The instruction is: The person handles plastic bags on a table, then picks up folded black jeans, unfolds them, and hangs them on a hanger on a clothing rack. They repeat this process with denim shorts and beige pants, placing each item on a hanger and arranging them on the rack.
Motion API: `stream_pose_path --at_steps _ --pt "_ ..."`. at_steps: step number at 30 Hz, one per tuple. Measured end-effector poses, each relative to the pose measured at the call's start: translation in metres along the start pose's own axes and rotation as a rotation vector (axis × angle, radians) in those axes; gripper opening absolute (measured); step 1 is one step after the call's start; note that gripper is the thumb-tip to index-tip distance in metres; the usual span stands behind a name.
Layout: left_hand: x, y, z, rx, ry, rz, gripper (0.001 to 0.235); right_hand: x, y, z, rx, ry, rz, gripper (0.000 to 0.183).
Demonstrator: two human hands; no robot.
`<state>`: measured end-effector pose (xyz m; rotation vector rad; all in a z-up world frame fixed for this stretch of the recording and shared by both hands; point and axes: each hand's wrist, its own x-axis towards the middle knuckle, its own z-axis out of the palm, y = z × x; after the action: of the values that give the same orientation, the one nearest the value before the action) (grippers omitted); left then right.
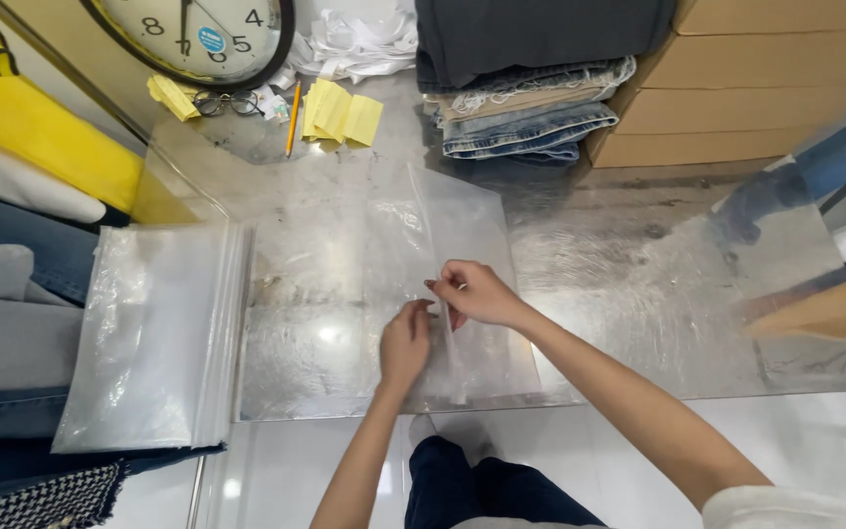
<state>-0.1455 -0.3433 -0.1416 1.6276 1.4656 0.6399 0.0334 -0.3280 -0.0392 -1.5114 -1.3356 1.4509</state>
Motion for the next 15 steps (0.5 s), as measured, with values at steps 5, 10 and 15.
stream_pose_path --at_steps 5,10,15 --pt "0.027 -0.063 -0.058 0.049 -0.009 -0.25 0.033 0.043 0.016 0.057 -0.05 -0.086 0.06 0.02" --pt "0.033 -0.075 -0.07 -0.072 -0.079 -0.277 0.035 0.08 0.044 0.088 -0.145 -0.125 0.142 0.022" --pt "0.026 -0.057 -0.082 -0.099 -0.142 -0.261 0.049 0.1 0.055 0.107 -0.301 -0.117 0.117 0.021"
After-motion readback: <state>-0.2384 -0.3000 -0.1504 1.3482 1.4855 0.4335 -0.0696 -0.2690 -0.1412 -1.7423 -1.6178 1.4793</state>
